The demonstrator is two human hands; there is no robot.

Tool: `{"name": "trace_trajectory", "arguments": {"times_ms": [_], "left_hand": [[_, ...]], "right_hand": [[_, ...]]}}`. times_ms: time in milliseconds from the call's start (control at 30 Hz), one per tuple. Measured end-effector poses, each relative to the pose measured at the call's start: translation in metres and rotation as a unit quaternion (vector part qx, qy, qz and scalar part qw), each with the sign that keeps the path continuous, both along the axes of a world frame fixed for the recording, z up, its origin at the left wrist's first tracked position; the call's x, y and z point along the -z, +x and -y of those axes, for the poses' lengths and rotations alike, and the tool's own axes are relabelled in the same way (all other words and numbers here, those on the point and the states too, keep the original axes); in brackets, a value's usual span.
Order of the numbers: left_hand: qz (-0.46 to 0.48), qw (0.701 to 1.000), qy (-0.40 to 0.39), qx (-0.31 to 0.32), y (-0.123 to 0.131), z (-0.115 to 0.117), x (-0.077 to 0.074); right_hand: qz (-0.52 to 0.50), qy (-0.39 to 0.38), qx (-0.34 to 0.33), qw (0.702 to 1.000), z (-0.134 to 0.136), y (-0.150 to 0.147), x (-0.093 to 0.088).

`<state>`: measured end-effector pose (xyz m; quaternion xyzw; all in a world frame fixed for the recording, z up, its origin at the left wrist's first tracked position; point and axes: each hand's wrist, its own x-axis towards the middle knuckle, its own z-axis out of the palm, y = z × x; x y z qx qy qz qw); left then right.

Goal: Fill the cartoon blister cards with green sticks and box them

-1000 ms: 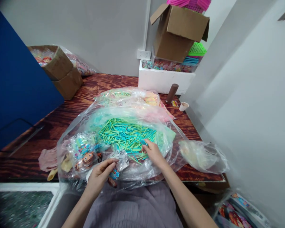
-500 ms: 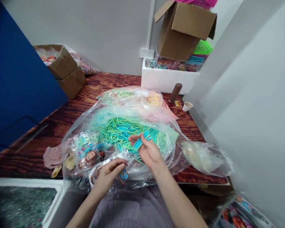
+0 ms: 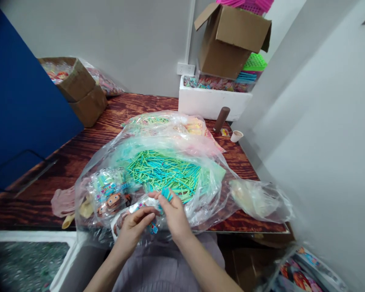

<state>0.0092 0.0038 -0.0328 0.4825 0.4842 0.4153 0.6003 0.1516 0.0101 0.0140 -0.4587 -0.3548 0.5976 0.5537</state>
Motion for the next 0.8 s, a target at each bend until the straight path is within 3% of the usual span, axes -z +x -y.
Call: {"name": "trace_trajectory", "arguments": {"times_ms": [167, 333, 400, 533, 633, 800], "left_hand": [[-0.008, 0.999, -0.005, -0.044, -0.011, 0.003, 0.002], [0.007, 0.999, -0.003, -0.049, -0.011, 0.002, -0.003], [0.014, 0.999, -0.002, -0.042, -0.007, 0.0, -0.007], [0.019, 0.999, 0.007, -0.041, 0.003, -0.005, -0.018], [0.034, 0.999, 0.016, -0.024, 0.007, -0.007, -0.021], [0.083, 0.996, 0.0, -0.028, 0.008, -0.008, -0.018]], "right_hand": [[0.052, 0.019, -0.038, 0.998, 0.004, -0.016, -0.001], [-0.042, -0.034, -0.103, 0.993, 0.004, 0.0, -0.008], [-0.055, -0.037, -0.098, 0.993, 0.004, 0.008, -0.012], [0.075, 0.036, -0.025, 0.996, 0.005, 0.019, -0.019], [0.186, 0.087, -0.037, 0.978, 0.004, 0.023, -0.023], [0.252, 0.122, -0.035, 0.959, 0.005, 0.025, -0.023]]}}
